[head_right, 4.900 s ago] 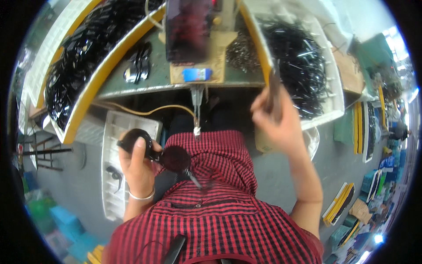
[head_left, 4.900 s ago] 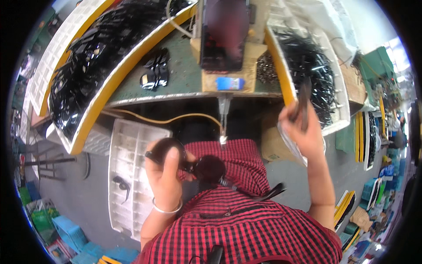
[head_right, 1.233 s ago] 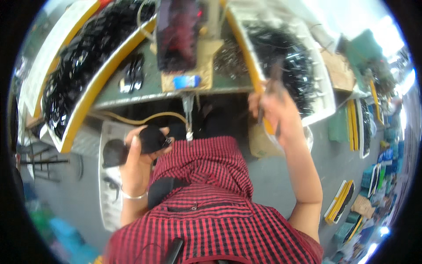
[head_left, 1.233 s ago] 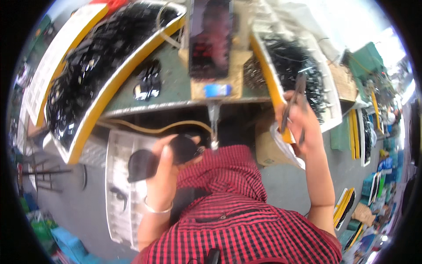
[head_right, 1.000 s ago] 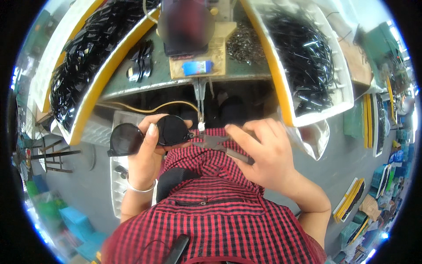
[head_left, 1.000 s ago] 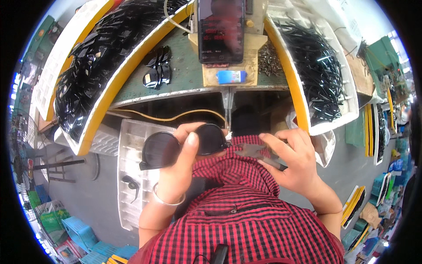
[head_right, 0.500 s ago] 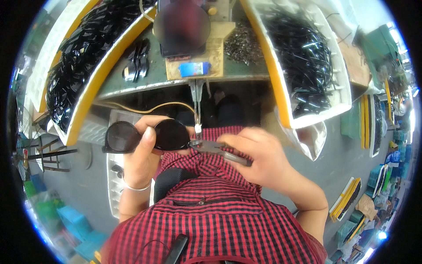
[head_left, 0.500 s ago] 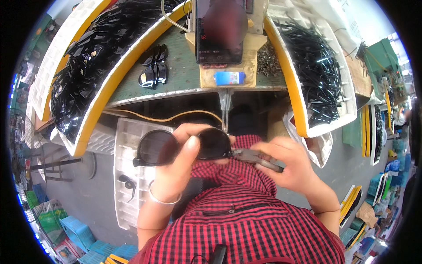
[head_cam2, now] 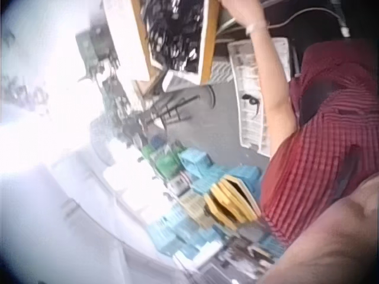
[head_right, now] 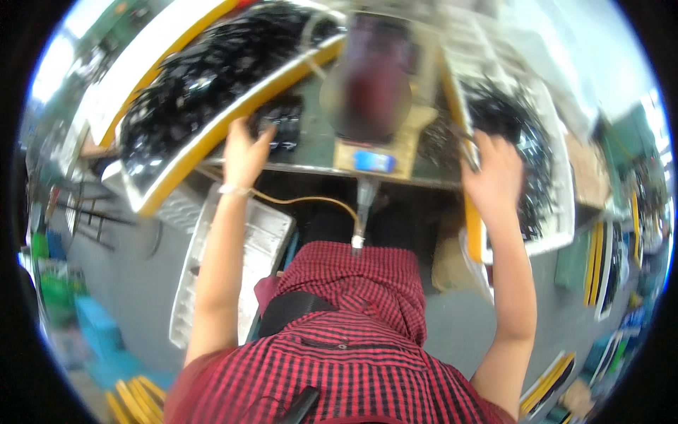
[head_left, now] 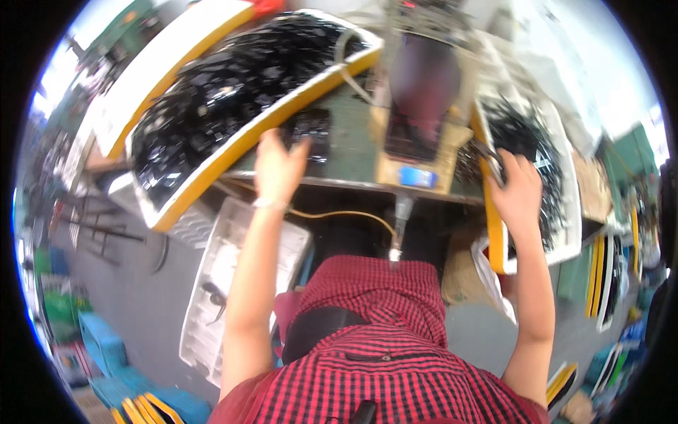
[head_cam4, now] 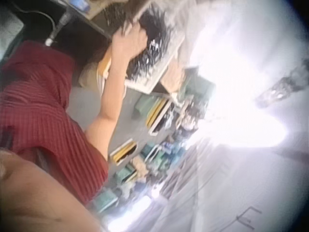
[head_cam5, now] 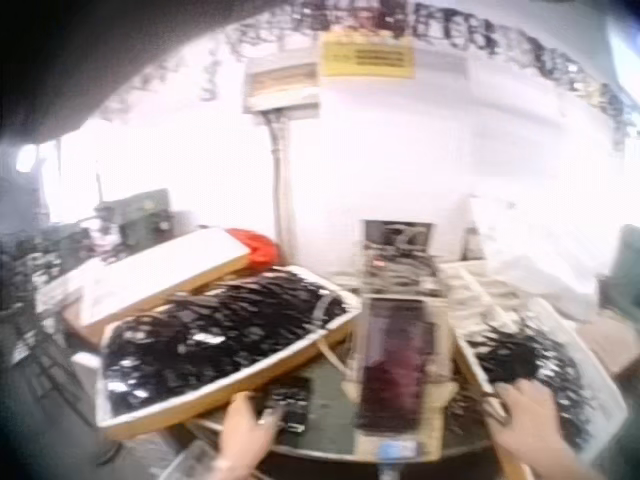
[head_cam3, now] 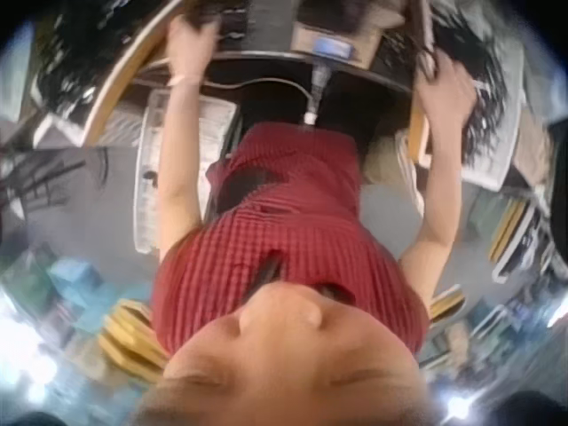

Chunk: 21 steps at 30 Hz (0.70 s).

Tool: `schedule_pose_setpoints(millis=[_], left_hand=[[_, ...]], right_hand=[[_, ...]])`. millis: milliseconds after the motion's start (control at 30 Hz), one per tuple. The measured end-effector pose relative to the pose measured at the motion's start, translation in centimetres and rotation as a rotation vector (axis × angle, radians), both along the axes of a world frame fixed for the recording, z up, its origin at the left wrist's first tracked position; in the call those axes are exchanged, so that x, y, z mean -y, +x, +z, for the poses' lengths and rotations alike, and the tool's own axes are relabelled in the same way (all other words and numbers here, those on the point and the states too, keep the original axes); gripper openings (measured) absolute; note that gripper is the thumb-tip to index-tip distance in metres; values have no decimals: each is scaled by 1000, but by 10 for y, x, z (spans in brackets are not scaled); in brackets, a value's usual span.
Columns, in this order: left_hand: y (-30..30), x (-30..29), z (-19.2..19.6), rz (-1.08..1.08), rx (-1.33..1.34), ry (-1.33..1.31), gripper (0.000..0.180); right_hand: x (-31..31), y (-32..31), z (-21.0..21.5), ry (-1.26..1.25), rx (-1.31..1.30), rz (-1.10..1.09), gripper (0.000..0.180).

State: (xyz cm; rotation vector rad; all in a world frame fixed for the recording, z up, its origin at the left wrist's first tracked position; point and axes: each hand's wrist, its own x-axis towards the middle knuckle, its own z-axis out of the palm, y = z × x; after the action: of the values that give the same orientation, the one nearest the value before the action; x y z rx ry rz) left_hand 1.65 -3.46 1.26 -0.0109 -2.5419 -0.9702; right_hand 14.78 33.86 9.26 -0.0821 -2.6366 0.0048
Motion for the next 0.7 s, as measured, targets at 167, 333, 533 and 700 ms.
schedule_pose_setpoints(millis=[167,333,533,700], left_hand=[[-41,-22,8,197,297,-324,62],[-28,-37,42,151,306,-195,54],[113,55,-34,96,-453,-50,27],[229,243,-213,655,180,-182,26]], right_hand=[[29,38,-7,-373,60,39,49],[31,79,-26,-930,58,6,53],[23,113,-35,-1228,-2,-100,45],[17,114,-43,-1263,-19,-144,45]])
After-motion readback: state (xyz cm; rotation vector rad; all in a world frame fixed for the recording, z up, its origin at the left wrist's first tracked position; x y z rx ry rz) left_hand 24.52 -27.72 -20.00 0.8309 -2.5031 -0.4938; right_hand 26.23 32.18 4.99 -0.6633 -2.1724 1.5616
